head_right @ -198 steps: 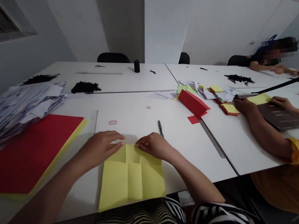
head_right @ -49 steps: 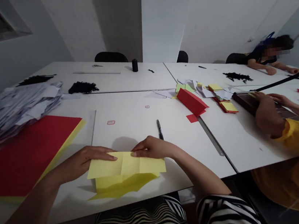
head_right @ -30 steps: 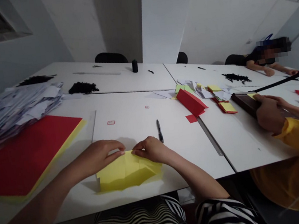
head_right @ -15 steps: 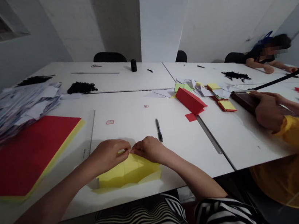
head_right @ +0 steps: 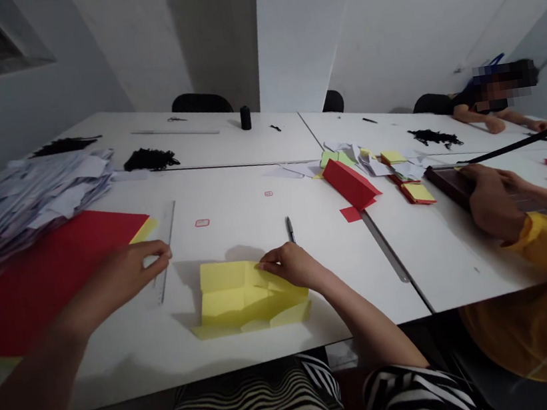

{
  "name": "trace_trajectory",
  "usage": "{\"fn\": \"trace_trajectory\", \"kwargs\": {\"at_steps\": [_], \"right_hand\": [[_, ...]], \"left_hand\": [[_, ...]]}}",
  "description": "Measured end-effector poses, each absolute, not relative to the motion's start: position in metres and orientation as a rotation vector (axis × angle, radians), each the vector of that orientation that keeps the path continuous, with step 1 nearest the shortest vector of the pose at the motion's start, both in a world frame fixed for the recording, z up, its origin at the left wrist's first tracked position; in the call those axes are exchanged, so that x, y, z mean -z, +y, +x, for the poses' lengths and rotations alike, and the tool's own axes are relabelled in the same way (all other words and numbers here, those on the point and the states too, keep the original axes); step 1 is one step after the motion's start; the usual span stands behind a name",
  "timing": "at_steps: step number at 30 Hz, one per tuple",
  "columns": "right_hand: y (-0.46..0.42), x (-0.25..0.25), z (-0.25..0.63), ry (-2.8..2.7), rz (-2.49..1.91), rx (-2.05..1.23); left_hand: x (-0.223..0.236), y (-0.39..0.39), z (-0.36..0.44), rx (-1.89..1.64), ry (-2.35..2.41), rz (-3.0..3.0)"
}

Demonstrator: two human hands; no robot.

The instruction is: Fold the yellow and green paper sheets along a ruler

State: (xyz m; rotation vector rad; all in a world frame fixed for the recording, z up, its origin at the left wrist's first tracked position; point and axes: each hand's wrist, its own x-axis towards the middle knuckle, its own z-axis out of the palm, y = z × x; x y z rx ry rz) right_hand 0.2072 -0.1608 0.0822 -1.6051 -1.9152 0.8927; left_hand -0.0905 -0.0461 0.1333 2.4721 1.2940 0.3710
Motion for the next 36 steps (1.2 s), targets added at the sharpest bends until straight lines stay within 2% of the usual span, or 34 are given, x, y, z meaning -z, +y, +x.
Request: {"fn": "trace_trajectory", "kwargs": {"at_steps": [4, 8, 12, 24, 29, 36], "right_hand": [[-0.156, -0.084, 0.199, -1.900, -1.547, -0.939], [-0.152, -0.090, 0.185, -1.947, -1.522, -0.912], [-0.151, -0.093, 0.180, -1.950, -1.541, -0.898], [-0.153, -0.088, 0.190, -1.929, -1.592, -0.940], [-0.155, -0.073, 0.216, -1.857, -1.642, -0.905], [-0.162, -0.056, 0.258, -1.571, -1.800, -0.887]], "left_hand": [[-0.139, -0.060, -0.064, -0.426, 1.145, 2.566], [-0.137, -0.080, -0.021, -0.163, 0.886, 2.754], [-0.134, -0.084, -0.003, 0.008, 0.849, 2.818], [-0.139, -0.077, -0.018, 0.013, 0.872, 2.773], [-0.141, -0.070, -0.024, 0.077, 0.919, 2.737], [-0.128, -0.037, -0.047, -0.004, 1.069, 2.511]]}}
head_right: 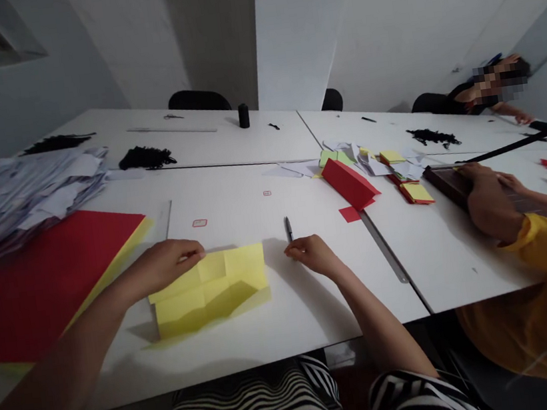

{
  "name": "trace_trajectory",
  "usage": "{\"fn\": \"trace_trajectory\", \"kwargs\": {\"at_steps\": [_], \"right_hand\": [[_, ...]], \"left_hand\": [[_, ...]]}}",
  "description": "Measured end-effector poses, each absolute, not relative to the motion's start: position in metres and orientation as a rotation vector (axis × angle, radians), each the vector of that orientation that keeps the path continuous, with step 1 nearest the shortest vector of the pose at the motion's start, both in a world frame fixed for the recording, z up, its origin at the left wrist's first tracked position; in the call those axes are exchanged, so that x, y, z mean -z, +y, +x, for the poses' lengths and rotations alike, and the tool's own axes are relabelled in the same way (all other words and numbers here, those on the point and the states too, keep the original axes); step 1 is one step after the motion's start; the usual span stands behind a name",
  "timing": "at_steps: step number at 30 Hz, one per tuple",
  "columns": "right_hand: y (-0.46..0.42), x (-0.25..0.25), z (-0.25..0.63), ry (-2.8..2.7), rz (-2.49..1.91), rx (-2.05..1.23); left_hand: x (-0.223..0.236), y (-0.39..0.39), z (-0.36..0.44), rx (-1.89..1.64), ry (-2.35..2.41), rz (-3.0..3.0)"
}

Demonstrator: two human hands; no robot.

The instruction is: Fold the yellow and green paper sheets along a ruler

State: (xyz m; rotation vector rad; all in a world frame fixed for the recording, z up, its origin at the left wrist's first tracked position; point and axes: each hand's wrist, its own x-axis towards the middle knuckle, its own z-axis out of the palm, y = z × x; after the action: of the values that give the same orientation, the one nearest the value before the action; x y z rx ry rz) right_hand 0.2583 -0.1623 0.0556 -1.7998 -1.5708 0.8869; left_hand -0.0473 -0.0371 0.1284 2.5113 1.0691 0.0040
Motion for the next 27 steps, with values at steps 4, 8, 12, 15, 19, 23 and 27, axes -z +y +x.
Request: {"fn": "trace_trajectory", "kwargs": {"at_steps": [4, 8, 12, 15, 19, 23, 27], "right_hand": [[-0.164, -0.048, 0.260, -1.466, -1.702, -0.983], [-0.162, -0.035, 0.250, -1.437, -1.563, -1.034], [-0.163, -0.026, 0.244, -1.431, -1.447, -1.083], [-0.165, -0.022, 0.242, -1.480, -1.428, -1.082], [-0.169, -0.020, 0.239, -1.545, -1.405, -1.029], [-0.173, -0.021, 0.240, -1.589, -1.326, -0.949], [-0.180, -0.025, 0.245, -1.630, -1.286, -0.844]], "left_hand": [[-0.114, -0.014, -0.055, -0.086, 1.002, 2.215], [-0.090, 0.000, -0.054, -0.153, 1.034, 2.017], [-0.070, -0.004, -0.053, -0.229, 1.141, 2.104], [-0.063, -0.016, -0.055, -0.195, 1.128, 2.255], [-0.055, -0.026, -0.057, -0.103, 1.059, 2.467], [-0.053, -0.020, -0.058, -0.125, 1.127, 2.364], [-0.075, -0.010, -0.065, -0.198, 1.098, 2.200]]}}
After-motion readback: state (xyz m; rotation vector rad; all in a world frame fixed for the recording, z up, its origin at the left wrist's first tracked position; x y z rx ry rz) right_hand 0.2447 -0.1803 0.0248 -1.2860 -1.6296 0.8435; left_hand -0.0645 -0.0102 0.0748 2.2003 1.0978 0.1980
